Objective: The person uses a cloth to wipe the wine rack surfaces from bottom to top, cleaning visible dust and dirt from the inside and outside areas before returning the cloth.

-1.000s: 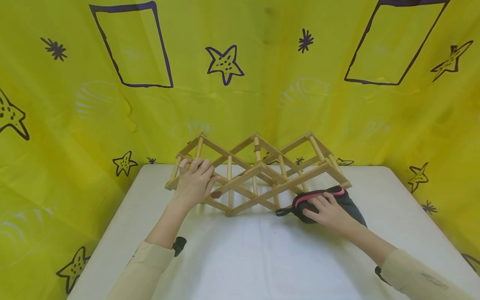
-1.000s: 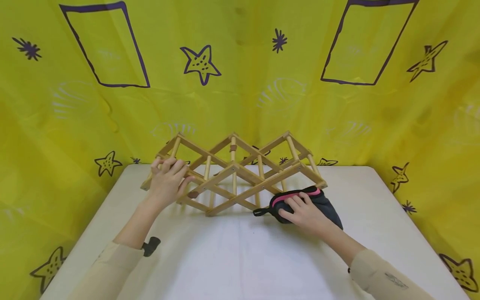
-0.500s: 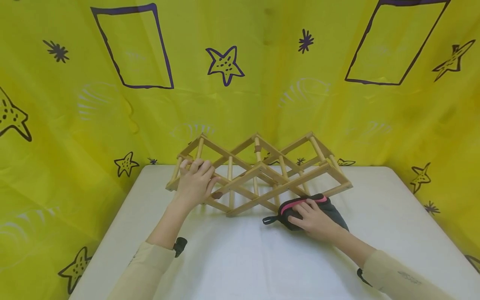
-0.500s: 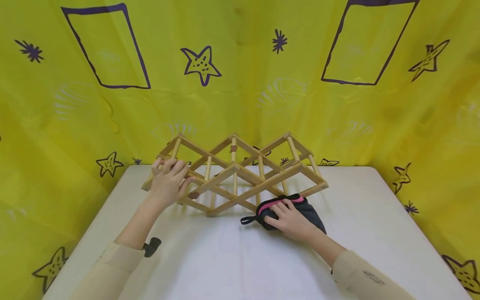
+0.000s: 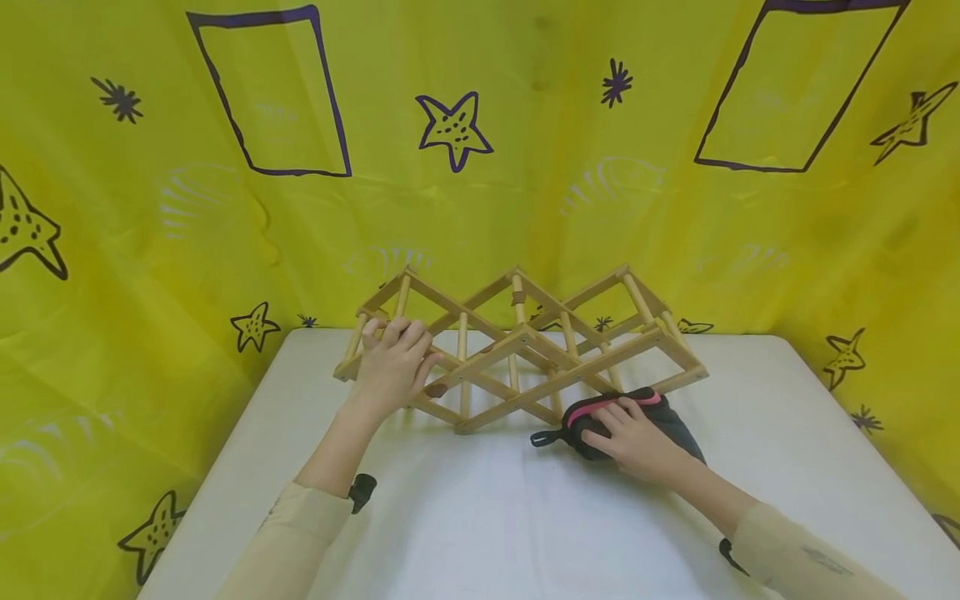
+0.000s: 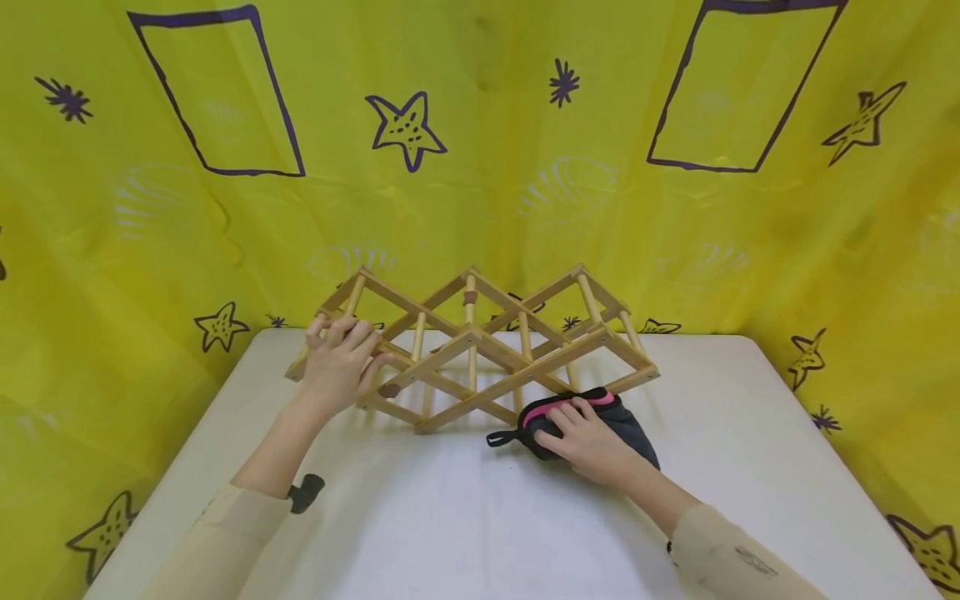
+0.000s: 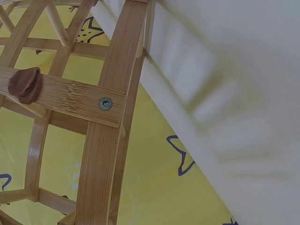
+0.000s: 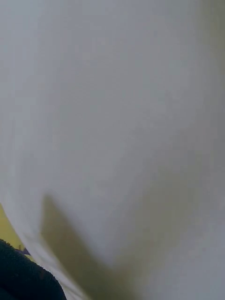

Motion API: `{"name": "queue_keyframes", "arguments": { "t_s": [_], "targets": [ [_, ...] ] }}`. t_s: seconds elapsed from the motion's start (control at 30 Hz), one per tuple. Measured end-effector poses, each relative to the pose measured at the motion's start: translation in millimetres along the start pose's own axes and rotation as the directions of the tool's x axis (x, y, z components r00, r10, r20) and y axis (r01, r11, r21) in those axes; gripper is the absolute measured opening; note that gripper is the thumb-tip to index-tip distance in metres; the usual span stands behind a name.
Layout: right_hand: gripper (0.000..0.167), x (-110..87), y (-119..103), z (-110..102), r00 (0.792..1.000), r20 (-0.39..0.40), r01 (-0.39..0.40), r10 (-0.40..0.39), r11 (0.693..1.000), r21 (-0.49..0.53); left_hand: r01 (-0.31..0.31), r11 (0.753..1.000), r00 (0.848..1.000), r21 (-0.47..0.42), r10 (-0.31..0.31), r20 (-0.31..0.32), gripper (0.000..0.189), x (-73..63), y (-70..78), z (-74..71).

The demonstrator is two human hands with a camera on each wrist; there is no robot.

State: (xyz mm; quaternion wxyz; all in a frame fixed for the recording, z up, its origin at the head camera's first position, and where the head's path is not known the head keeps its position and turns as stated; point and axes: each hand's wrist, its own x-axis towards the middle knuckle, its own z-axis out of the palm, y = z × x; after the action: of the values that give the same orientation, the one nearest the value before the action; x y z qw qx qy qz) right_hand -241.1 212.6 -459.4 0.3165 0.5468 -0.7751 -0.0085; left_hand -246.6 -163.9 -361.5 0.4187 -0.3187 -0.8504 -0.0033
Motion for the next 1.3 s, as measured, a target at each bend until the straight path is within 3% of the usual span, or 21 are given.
{"name": "queue_keyframes", "arguments": {
  "t_s": [0.27,0.63,0.87,1.07,1.2,1.3],
  "targets": [
    [0.028,-6.2,8,-14,0.998,-0.034,-0.051,0.050,0.999,-0.018,-0.001,1.000,1.000,0.025,0.000,0.009,0.024,0.3,0.1,-0.8],
    [0.032,10.8,-13,18,1.000,-0.006,0.004,-0.004,1.000,0.028,0.004,1.000,1.000,-0.006,-0.004,0.009,0.026,0.4,0.3,-1.5],
    [0.041,13.5,-18,23,1.000,-0.023,0.010,-0.010,1.000,0.012,0.015,1.000,1.000,-0.010,-0.015,0.020,0.025,0.3,0.2,-0.4],
    [0.025,7.6,-12,13,0.999,0.029,-0.018,0.018,1.000,-0.002,0.016,1.000,0.999,0.009,-0.017,0.031,0.023,0.7,0.3,-1.1],
    [0.049,3.7,-7,2,0.997,0.050,-0.061,0.062,0.998,-0.024,0.015,1.000,0.999,0.007,-0.016,0.038,0.023,0.3,0.4,-1.5],
    [0.053,3.0,-3,-6,0.996,0.033,-0.088,0.089,0.996,-0.030,0.015,1.000,0.999,0.008,-0.015,0.033,0.024,0.0,-0.3,-2.0]
  ]
}}
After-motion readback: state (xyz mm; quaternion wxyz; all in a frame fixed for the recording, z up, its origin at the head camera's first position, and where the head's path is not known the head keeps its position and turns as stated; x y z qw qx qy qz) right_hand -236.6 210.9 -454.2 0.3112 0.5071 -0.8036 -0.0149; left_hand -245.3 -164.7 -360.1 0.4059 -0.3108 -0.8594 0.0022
